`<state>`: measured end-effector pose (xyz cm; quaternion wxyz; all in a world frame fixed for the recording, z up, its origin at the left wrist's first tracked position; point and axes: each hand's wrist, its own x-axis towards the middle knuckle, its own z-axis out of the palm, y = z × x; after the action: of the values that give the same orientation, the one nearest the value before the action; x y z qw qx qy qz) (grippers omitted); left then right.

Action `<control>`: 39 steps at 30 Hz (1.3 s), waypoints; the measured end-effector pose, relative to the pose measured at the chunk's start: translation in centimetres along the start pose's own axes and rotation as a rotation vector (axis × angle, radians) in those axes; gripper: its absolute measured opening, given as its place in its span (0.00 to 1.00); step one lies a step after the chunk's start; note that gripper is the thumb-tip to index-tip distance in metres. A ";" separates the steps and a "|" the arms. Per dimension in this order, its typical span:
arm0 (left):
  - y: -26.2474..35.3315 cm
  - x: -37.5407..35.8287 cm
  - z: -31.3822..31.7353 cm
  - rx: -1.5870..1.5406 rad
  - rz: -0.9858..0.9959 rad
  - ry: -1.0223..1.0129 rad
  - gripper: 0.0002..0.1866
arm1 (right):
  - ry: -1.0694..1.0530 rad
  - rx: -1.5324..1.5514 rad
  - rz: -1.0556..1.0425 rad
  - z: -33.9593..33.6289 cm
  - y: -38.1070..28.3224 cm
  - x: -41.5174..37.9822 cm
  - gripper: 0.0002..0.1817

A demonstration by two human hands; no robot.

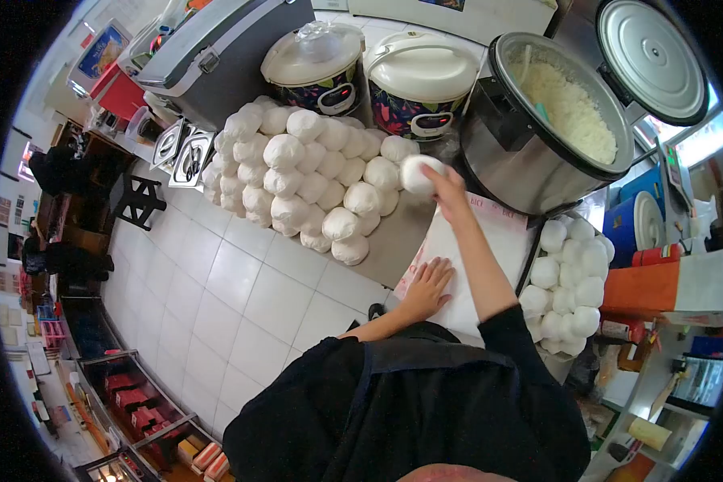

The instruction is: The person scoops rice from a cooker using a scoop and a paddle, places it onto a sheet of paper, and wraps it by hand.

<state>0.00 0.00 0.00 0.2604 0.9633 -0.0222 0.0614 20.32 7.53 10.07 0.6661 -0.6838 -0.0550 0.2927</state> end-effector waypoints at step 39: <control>3.8 48.3 -31.3 0.850 0.798 0.073 0.11 | -0.566 -2.323 -1.623 -24.7 -26.7 12.0 0.04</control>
<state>44.23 12.02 35.00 -0.1918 0.8975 -0.3478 0.1916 50.30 -5.79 29.87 -0.3092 -0.5296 -0.7508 -0.2453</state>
